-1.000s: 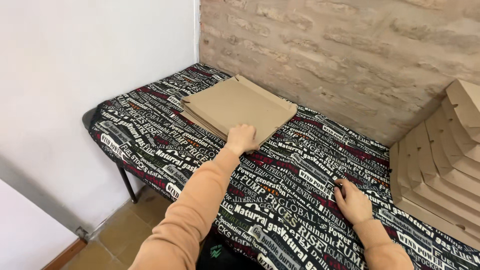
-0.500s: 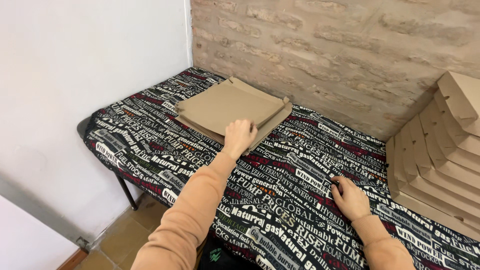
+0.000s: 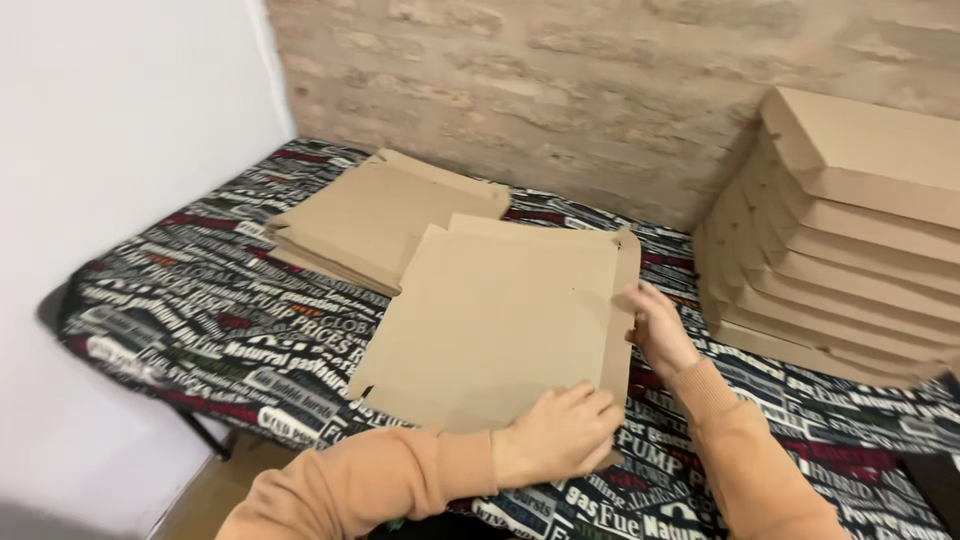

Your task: The person assembles cardboard boxes by hand, folding the sides and tucking in the flaps before placing each completed box onto a stack.

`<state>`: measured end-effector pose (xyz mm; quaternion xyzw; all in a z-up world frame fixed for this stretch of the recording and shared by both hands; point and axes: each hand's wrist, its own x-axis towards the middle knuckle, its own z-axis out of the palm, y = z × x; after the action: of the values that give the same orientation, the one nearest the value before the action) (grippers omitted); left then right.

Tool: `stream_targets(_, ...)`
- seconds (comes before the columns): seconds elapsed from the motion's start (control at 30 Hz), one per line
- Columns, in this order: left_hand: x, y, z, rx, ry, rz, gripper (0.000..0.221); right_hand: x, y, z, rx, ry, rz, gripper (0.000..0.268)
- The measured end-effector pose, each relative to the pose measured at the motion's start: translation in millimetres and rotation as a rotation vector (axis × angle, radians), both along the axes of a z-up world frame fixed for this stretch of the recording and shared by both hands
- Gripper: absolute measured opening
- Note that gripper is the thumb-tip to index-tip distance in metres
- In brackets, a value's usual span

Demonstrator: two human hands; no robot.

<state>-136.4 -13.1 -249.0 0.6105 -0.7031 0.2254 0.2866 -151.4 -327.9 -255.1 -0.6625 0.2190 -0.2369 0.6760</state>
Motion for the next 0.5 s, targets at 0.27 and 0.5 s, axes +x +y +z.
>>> stream_targets(0.27,9.0,-18.7,43.0,0.487,-0.069,-0.004,0.051,-17.6,-15.6,45.2,-0.243,-0.281,-0.214,0.048)
stream_targets(0.5,51.6,-13.7,225.9,-0.048,-0.015,0.174,0.059,-52.5,24.6,96.5,-0.591,-0.550,-0.306,0.041)
